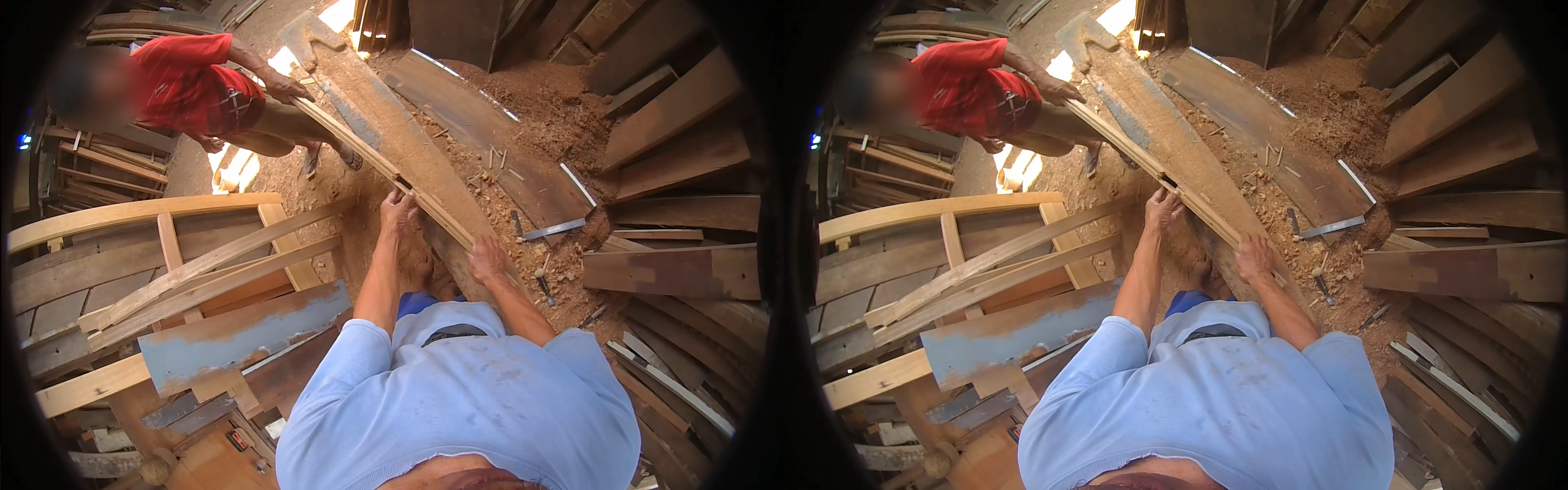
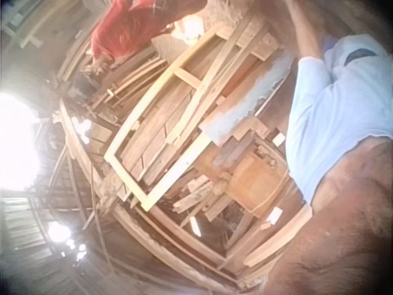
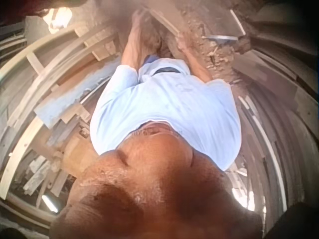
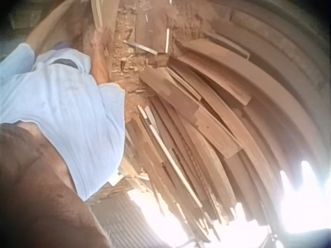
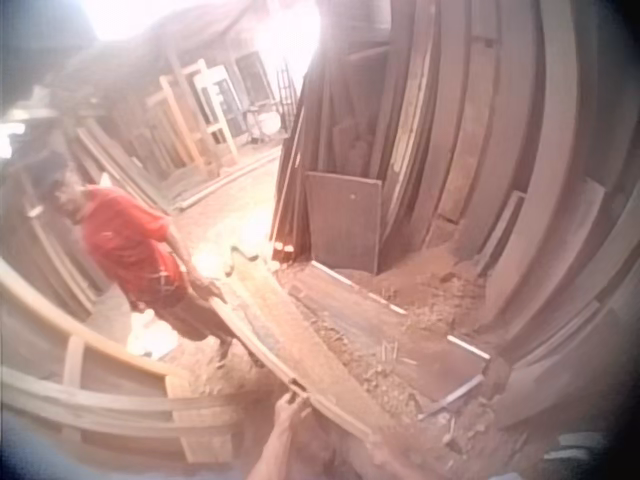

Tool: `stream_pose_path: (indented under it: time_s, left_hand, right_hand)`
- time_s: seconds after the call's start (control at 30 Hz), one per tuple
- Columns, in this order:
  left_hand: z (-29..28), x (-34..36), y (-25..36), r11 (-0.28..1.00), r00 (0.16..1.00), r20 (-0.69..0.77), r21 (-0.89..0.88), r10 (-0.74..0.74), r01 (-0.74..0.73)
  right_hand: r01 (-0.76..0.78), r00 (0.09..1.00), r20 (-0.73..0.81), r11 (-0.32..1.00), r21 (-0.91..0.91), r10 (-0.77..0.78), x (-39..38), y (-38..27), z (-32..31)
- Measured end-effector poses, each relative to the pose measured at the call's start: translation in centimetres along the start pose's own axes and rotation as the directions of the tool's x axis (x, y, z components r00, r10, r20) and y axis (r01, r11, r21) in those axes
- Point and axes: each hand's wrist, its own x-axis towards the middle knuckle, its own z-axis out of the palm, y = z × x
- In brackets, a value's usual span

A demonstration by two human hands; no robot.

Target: The person uses a chisel and a wooden mallet to carve a groove into a long wooden plank. They repeatedly strike the chisel to remove wood chips, occasionally pausing to inspect the work or reposition the plank. Another person briefly enters the frame to assist with moving the wood.

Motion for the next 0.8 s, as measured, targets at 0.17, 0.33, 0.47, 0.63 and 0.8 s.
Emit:
stream_pose_path:
  time_s: [0.17, 0.33, 0.47, 0.63, 0.8]
  left_hand:
    - [0.3, -0.1, 1.0, 0.999, 1.0, -0.008, -0.036, 0.025, -0.025]
    - [-1.0, -0.1, 4.2, 0.699, 0.992, 0.073, 0.715, -0.1, 0.018]
    - [-2.0, -2.4, 8.6, -0.003, 0.816, 0.344, 0.922, 0.464, -0.387]
    - [-0.5, -2.1, 11.3, -0.634, 0.57, 0.729, 0.653, 0.38, -0.413]
    - [3.1, 2.9, 9.2, -0.704, 0.661, 0.75, 0.469, -0.002, -0.534]
  right_hand:
    - [0.051, 0.998, -0.025, 0.998, 0.043, -0.05, 0.3, -1.7, -0.5]
    - [0.122, 0.989, -0.087, 0.99, 0.066, -0.116, 0.2, 0.5, 0.3]
    - [0.018, 0.999, 0.043, 0.999, -0.031, -0.017, -2.5, 2.7, -0.8]
    - [-0.039, 0.998, -0.049, 0.999, -0.012, 0.038, -5.0, 5.0, -0.6]
    - [-0.138, 0.989, -0.045, 0.99, 0.009, 0.139, -6.8, 6.7, 0.0]
